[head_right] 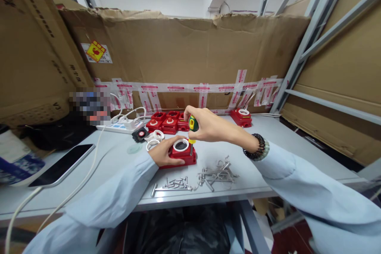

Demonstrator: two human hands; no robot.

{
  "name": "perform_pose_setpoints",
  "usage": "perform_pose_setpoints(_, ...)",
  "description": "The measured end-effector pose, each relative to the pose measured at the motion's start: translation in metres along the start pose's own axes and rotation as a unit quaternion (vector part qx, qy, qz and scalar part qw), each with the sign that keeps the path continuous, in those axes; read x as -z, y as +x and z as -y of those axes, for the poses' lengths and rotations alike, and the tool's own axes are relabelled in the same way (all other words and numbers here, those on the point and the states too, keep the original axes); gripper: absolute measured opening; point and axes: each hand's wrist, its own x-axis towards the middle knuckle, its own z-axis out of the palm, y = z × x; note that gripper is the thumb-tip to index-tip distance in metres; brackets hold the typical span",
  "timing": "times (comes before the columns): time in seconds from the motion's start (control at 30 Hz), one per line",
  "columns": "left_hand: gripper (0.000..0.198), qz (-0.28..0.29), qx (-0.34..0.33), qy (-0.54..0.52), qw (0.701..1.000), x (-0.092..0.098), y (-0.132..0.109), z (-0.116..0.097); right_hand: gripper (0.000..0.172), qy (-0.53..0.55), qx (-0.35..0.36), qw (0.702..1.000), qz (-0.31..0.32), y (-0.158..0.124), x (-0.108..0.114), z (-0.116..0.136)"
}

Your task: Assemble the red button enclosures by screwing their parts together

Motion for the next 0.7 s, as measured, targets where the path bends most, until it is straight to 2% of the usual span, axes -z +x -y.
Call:
perform_pose_setpoints(0.07,0.085,-0.017,-0.007,0.039,0.999,0.004,-0.001,-0.004,0.025,0.015,0.003,1.000,-0.015,-0.003,-0.001,-0.001)
perform_pose_setpoints(0.13,0.081,-0.041,-0.037,0.077,0.995,0.008,-0.002,-0.013,0.029,0.036,0.006,0.999,-0.024,-0.005,-0.003,-0.003)
perform_pose_setpoints(0.2,0.061,-0.049,-0.073,0.110,0.990,0.010,0.000,-0.022,0.036,0.055,0.012,0.998,-0.025,-0.007,-0.005,-0.004)
perform_pose_setpoints(0.3,0.034,-0.027,-0.096,0.160,0.982,0.007,0.007,-0.034,0.041,0.066,0.020,0.997,-0.025,-0.009,-0.007,-0.005)
perform_pose_setpoints(0.43,0.016,0.009,-0.091,0.201,0.975,-0.001,0.020,-0.038,0.038,0.024,0.016,0.998,-0.050,-0.009,-0.009,-0.005)
perform_pose_setpoints(0.57,0.013,0.010,-0.109,0.193,0.975,-0.003,0.024,-0.037,0.038,0.056,0.018,0.996,-0.067,-0.009,-0.007,-0.005)
perform_pose_setpoints(0.7,0.016,-0.013,-0.125,0.166,0.978,0.000,0.023,-0.037,0.047,0.109,0.014,0.983,-0.145,-0.007,-0.006,-0.006)
